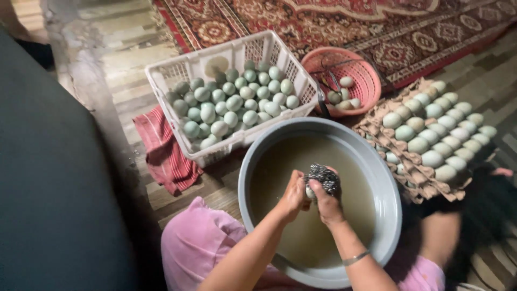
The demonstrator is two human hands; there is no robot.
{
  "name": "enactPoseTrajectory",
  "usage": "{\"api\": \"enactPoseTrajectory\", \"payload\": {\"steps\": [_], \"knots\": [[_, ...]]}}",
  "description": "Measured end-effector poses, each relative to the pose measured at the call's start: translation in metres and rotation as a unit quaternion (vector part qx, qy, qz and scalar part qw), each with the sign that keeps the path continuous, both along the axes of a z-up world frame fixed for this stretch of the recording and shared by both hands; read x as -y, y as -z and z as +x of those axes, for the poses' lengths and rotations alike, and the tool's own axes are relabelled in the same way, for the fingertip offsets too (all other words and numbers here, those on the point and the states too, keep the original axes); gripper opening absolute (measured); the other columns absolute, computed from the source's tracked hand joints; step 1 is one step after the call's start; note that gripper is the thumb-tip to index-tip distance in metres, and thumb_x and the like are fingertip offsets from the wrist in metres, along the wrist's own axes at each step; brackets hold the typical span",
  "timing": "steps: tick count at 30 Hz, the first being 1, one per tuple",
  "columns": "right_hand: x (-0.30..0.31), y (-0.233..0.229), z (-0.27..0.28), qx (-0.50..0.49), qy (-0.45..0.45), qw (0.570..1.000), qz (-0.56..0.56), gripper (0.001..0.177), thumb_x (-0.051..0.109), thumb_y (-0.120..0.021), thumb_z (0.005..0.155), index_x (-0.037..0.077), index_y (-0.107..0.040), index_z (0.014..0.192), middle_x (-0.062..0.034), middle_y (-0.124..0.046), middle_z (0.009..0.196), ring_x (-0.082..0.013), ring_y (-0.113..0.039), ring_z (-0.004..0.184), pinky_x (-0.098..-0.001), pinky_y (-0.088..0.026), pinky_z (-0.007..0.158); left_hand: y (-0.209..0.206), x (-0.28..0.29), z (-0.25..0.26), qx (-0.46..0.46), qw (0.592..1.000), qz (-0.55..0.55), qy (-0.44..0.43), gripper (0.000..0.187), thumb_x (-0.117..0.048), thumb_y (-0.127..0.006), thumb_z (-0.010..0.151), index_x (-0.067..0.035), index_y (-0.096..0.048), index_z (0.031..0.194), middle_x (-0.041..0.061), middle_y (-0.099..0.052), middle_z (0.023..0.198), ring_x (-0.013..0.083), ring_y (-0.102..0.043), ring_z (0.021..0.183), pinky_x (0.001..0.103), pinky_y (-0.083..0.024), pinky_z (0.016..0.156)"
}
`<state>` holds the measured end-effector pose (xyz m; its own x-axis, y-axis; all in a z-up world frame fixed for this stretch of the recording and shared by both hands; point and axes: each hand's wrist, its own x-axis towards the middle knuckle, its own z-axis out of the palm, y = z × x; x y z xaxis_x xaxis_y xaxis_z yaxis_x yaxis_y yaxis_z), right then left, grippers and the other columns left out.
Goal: Manually scrubbing and washing eggs in a basin of water using a steel wool pad before placing them in a tray.
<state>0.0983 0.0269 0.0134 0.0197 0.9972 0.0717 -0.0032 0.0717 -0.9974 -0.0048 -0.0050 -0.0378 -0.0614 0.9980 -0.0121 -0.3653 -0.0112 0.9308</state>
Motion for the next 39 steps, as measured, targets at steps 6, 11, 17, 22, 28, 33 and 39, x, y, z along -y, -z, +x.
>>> {"api": "enactPoseTrajectory", "payload": {"steps": [6, 11, 17, 22, 28, 33, 39], "knots": [[-0.035, 0.072, 0.014, -0.082, 0.031, 0.995, -0.04, 0.03, 0.015, -0.086, 0.083, 0.005, -0.07, 0.107, -0.0118, -0.072, 0.093, -0.0198, -0.069, 0.076, -0.0389, -0.062, 0.066, -0.021, -0.003, 0.006, 0.07, 0.991, -0.117, 0.001, 0.033, -0.041, -0.04, 0.102, -0.012, -0.045, 0.115, 0.012, -0.048, 0.063, 0.0217, -0.051, 0.051, 0.029, -0.047, 0.039], [-0.015, 0.042, 0.016, -0.028, -0.017, 0.999, 0.007, 0.041, 0.021, -0.08, 0.084, 0.007, -0.062, 0.119, -0.0101, -0.068, 0.108, -0.0195, -0.063, 0.092, -0.0358, -0.055, 0.08, -0.045, -0.001, 0.0, 0.112, 0.979, -0.17, -0.021, 0.024, -0.037, -0.035, 0.099, -0.015, -0.039, 0.107, 0.008, -0.04, 0.065, 0.017, -0.039, 0.049, 0.027, -0.033, 0.04], [-0.009, 0.024, 0.009, -0.044, -0.054, 0.997, 0.021, 0.048, 0.02, -0.076, 0.08, 0.008, -0.059, 0.122, -0.0105, -0.067, 0.113, -0.0234, -0.063, 0.098, -0.0347, -0.053, 0.087, -0.052, 0.002, -0.003, 0.115, 0.98, -0.159, -0.021, 0.024, -0.04, -0.032, 0.102, -0.016, -0.031, 0.102, 0.008, -0.035, 0.065, 0.0149, -0.031, 0.048, 0.028, -0.025, 0.041], [-0.01, 0.027, 0.011, -0.051, -0.049, 0.998, -0.006, 0.038, 0.019, -0.076, 0.082, 0.01, -0.061, 0.115, -0.0088, -0.067, 0.106, -0.0221, -0.062, 0.091, -0.034, -0.052, 0.083, -0.058, 0.005, -0.003, 0.132, 0.976, -0.174, -0.016, 0.022, -0.038, -0.032, 0.101, -0.017, -0.03, 0.101, 0.006, -0.03, 0.062, 0.0141, -0.028, 0.05, 0.028, -0.021, 0.045], [-0.009, 0.024, 0.011, -0.003, -0.04, 0.999, 0.015, 0.041, 0.021, -0.074, 0.083, 0.007, -0.062, 0.12, -0.0102, -0.068, 0.113, -0.0233, -0.063, 0.101, -0.0349, -0.051, 0.092, -0.054, 0.004, -0.002, 0.105, 0.977, -0.183, -0.024, 0.025, -0.04, -0.032, 0.101, -0.015, -0.031, 0.103, 0.007, -0.034, 0.063, 0.0146, -0.031, 0.049, 0.029, -0.024, 0.043], [-0.011, 0.024, 0.008, 0.015, -0.013, 0.999, 0.036, 0.037, 0.019, -0.073, 0.083, 0.006, -0.061, 0.115, -0.0099, -0.066, 0.103, -0.0222, -0.062, 0.09, -0.0344, -0.052, 0.08, -0.054, 0.004, -0.002, 0.083, 0.98, -0.177, -0.044, 0.028, -0.043, -0.035, 0.102, -0.015, -0.031, 0.101, 0.008, -0.039, 0.068, 0.0149, -0.035, 0.049, 0.029, -0.027, 0.042], [-0.036, 0.038, 0.03, 0.219, 0.102, 0.97, 0.003, 0.059, 0.031, -0.086, 0.073, 0.013, -0.061, 0.124, -0.0107, -0.073, 0.11, -0.0263, -0.069, 0.096, -0.0372, -0.053, 0.086, -0.044, -0.002, 0.002, 0.058, 0.967, -0.231, -0.094, 0.028, -0.042, -0.037, 0.1, -0.014, -0.038, 0.106, 0.011, -0.046, 0.073, 0.0173, -0.039, 0.047, 0.03, -0.028, 0.038]]}}
